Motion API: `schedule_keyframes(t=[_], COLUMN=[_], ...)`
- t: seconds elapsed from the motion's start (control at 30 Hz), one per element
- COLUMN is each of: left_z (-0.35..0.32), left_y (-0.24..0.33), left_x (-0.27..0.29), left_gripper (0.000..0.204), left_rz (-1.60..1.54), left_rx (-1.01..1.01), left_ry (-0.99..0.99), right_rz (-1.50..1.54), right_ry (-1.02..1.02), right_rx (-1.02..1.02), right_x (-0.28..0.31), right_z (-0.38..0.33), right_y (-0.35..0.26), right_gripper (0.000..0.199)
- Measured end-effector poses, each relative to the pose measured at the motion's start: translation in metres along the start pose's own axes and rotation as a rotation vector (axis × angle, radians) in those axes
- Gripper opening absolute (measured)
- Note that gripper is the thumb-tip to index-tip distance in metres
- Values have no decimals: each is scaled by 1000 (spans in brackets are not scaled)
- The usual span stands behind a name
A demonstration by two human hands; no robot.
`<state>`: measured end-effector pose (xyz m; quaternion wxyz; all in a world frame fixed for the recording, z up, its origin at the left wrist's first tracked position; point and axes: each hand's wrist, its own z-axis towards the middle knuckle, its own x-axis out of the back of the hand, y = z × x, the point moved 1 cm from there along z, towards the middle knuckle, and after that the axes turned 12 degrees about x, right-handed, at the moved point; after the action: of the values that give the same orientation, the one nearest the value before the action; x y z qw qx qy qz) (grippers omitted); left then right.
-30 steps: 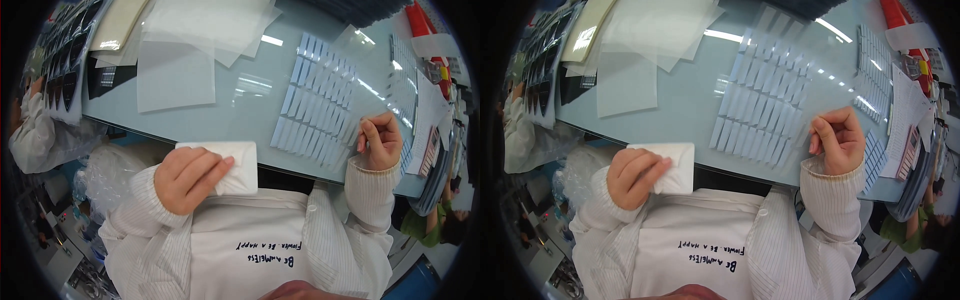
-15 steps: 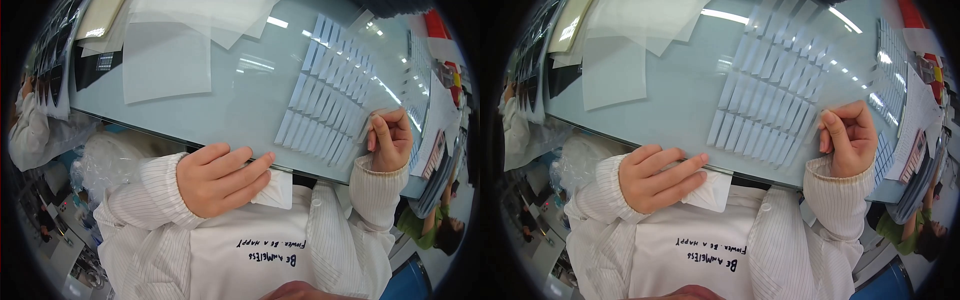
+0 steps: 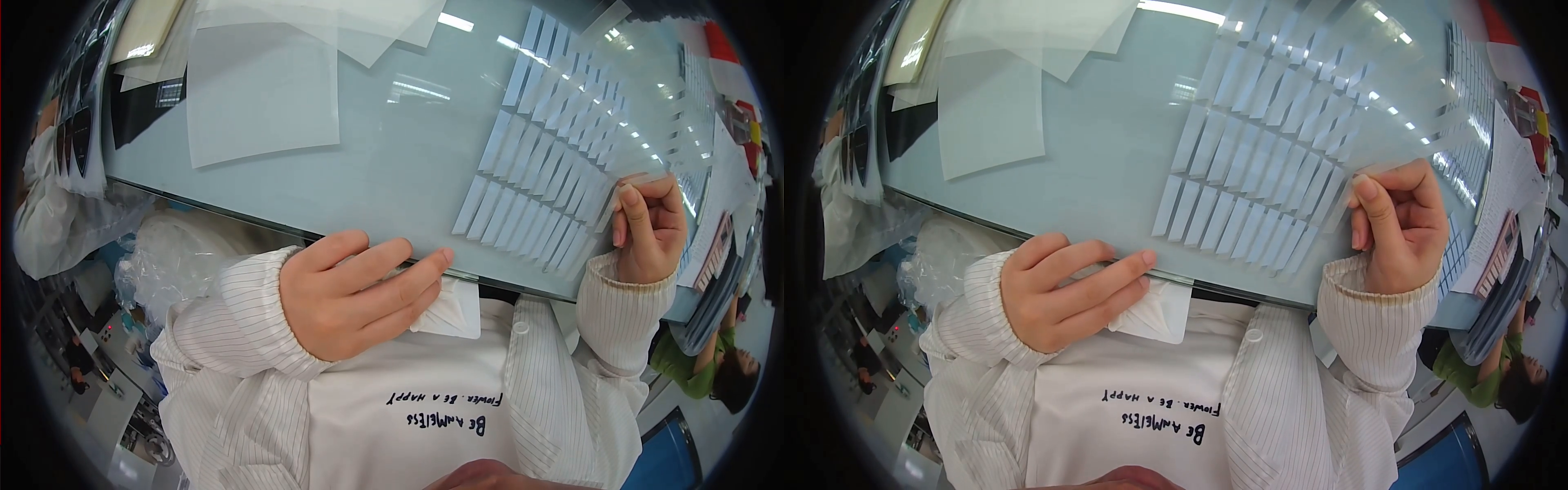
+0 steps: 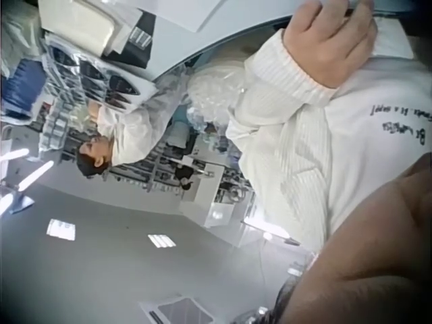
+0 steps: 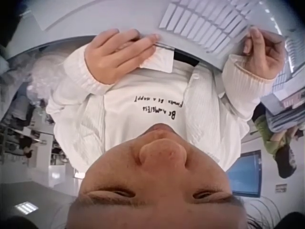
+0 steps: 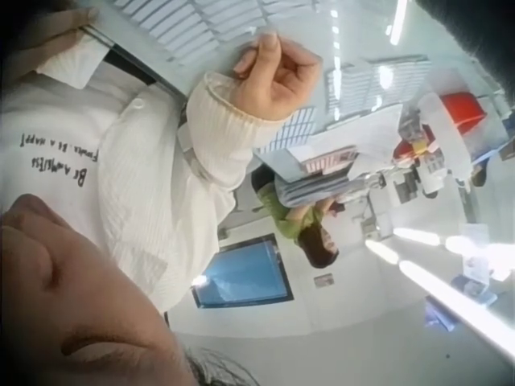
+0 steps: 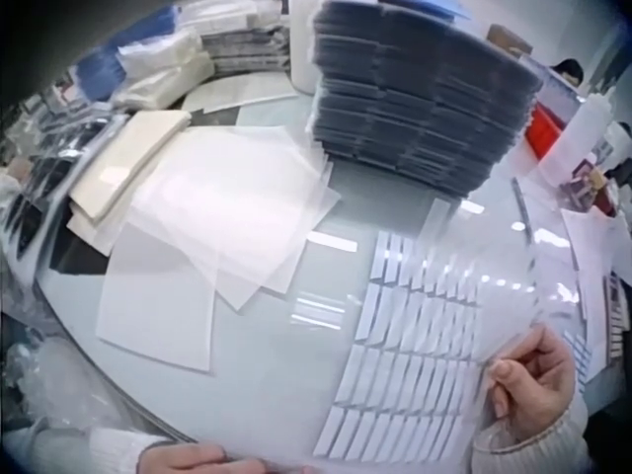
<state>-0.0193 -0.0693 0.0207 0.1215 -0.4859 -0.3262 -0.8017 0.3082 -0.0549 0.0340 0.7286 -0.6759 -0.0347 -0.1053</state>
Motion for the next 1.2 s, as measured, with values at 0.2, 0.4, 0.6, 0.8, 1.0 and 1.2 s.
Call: schedule_keyframes(t=[0.2, 0.4, 0.6, 0.8, 1.0, 1.2], left_z=[-1, 0, 0, 0, 0, 3], left_y=[-1, 0, 1, 1, 2, 2], left_x=[0, 1, 2, 3, 3, 4], left_gripper=[24, 24, 26, 28, 29, 27], left_rz=[-5, 3, -1, -10, -14, -27], left_rx=[3, -4, 8, 18, 14, 13], left_ry=[-9, -15, -24, -37, -43, -58], right_rz=[13, -7, 5, -6, -8, -9], right_ry=[-7, -7, 6, 9, 9, 15], right_rx=[4, 11, -7, -10, -13, -28], right_x=[-1, 0, -1, -1, -1, 0], right_z=[1, 1, 0, 0, 1, 1], right_y=[1, -1, -2, -1, -2, -4], right_gripper=[11, 11, 11, 12, 12, 12])
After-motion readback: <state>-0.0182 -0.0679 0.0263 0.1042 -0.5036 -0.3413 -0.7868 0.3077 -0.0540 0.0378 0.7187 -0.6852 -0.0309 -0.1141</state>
